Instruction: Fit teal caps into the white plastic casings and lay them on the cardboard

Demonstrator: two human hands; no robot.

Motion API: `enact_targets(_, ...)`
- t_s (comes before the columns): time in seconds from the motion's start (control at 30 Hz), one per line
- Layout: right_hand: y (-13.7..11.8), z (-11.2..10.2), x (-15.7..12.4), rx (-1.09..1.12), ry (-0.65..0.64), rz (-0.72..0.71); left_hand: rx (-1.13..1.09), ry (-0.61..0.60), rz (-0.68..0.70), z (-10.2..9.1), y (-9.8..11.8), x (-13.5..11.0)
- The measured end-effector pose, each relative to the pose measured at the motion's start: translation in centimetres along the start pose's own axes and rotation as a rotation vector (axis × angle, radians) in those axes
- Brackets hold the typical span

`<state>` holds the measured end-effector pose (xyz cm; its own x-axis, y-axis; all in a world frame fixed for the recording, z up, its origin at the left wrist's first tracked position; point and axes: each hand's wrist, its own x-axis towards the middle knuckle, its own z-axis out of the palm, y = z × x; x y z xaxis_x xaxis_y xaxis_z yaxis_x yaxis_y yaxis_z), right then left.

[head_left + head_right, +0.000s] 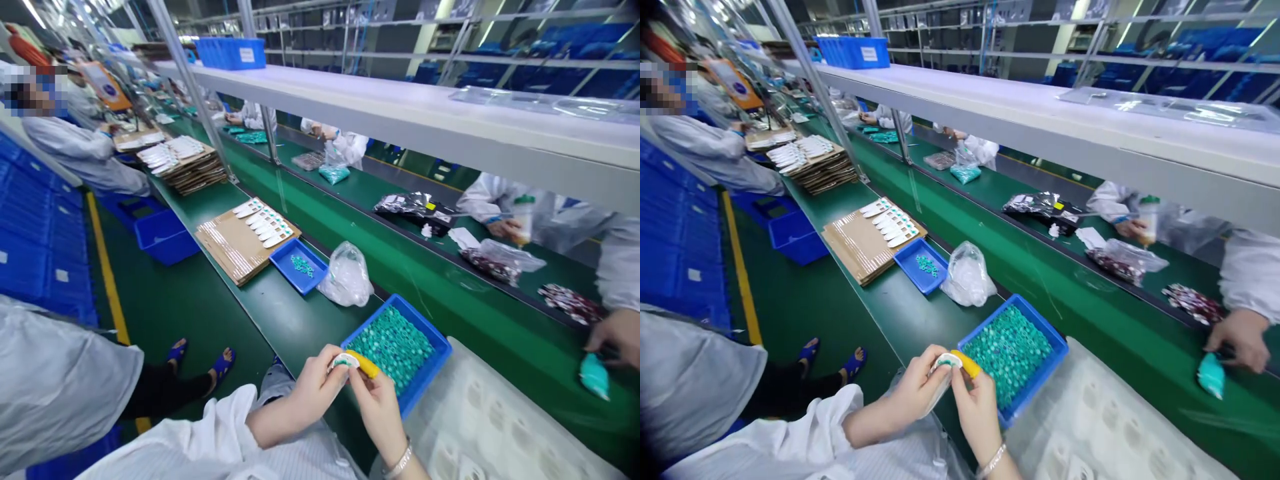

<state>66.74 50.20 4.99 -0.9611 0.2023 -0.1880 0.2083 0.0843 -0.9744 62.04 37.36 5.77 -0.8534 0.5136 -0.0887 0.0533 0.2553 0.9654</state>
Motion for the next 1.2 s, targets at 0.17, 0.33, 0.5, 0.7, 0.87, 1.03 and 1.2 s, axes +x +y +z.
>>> enact_targets(0.17,-0.5,7.2,7.5,0.042,0.003,0.062,-0.001,-0.024,-0.035,-7.9,-4.6,4.6)
enact_targets(0.33,-3.1,13.6,13.6,-0.061,-0.060,0.111,-0.073,-0.108,-0.114,-17.0,-6.9,8.9)
enact_targets(0.5,-4.7,10.8,17.7,-0.387,0.296,0.062,0.392,0.218,-0.056,-29.1,-11.3,15.9)
enact_targets(0.7,-2.2,-0.2,23.3,-0.976,0.540,0.295,0.855,0.339,-0.136,-44.5,-16.8,27.1)
enact_targets(0.87,0.8,-2.3,26.6,-1.110,0.299,0.267,0.944,0.269,-0.214,-50.5,-18.9,31.1)
enact_targets(1.03,0.6,0.5,28.5,-1.179,0.174,0.112,1.027,0.238,-0.297,-51.6,-19.7,31.5)
enact_targets(1.2,-1.3,1.8,26.1,-1.094,0.247,0.203,1.157,0.215,-0.308,-51.1,-18.0,29.2)
